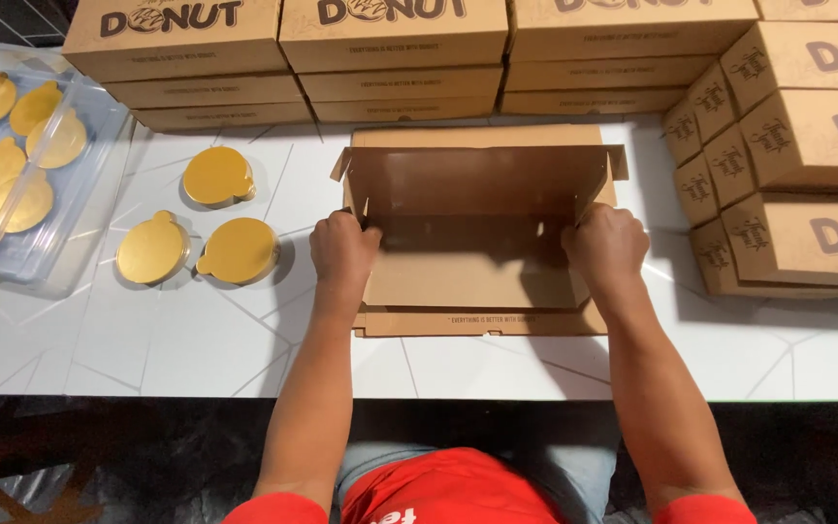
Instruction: Assembling a cardboard donut box by folding along creases and tucking in flaps.
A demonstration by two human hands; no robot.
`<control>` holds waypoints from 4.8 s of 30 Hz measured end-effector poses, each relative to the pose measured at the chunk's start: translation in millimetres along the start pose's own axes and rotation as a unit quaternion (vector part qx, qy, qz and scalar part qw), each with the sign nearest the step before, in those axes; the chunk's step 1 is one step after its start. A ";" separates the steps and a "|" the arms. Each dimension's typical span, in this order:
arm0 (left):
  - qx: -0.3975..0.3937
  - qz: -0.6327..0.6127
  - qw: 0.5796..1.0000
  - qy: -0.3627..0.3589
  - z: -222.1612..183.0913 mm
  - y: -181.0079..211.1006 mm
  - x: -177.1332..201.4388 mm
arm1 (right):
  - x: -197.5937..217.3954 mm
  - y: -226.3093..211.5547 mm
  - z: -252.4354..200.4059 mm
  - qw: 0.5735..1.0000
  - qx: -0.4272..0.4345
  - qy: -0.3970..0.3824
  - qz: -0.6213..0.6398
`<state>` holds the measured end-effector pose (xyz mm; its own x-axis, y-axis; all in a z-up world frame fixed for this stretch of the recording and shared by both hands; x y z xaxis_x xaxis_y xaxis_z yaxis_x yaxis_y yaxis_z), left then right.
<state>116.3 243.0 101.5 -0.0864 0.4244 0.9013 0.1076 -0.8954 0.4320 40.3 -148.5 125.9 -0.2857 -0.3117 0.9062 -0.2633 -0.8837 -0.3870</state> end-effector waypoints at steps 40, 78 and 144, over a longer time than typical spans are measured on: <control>-0.533 0.198 0.814 0.121 -144.3 65.7 -51.2 | -24.0 -113.4 -120.8 0.913 0.405 -0.042 0.009; -0.441 0.160 0.883 -0.028 -79.1 86.0 -73.1 | -27.2 -93.5 -71.7 0.937 0.330 -0.094 -0.063; -0.303 -0.131 0.892 -0.310 -56.7 228.0 -108.0 | 62.1 -43.0 -54.4 0.928 0.206 -0.014 0.309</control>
<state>94.0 -14.6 100.9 0.5539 0.4541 0.6978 -0.4077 -0.5829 0.7029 -16.3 -110.8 189.5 -0.2389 -0.8076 0.5391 0.3187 -0.5897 -0.7421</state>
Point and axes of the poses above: each hand's wrist, its own z-axis towards the middle knuckle, its own x-axis out of the back of the hand, y = z × x, the point moved 10 cm from there along z, towards the middle knuckle, and after that the axes turned 9 degrees about z, right-handed, at the moved point
